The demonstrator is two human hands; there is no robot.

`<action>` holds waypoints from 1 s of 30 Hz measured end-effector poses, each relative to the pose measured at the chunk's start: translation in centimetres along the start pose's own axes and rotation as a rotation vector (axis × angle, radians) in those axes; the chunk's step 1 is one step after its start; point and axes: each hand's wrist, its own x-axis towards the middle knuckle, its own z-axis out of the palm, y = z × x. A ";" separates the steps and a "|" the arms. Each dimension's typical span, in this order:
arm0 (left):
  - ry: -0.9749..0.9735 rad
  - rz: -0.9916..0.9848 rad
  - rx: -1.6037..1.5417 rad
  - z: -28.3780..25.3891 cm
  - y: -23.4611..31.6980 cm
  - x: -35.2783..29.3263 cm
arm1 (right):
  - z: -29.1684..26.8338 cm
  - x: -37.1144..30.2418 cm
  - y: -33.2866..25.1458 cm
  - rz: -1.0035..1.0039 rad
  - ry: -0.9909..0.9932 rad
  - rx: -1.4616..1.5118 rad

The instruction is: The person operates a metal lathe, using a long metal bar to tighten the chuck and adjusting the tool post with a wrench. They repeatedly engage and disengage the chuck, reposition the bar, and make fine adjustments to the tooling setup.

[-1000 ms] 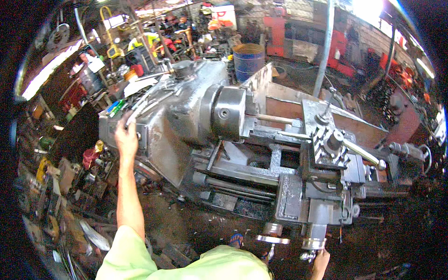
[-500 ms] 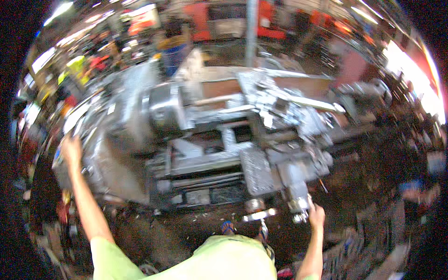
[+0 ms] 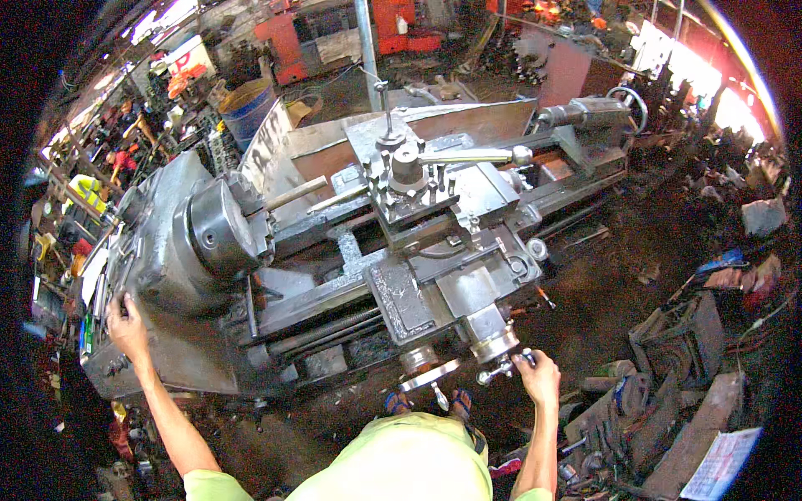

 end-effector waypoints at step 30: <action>-0.024 0.049 0.156 0.8 -1.4 -0.3 | 4.3 -3.4 -2.6 -0.034 -0.539 -0.145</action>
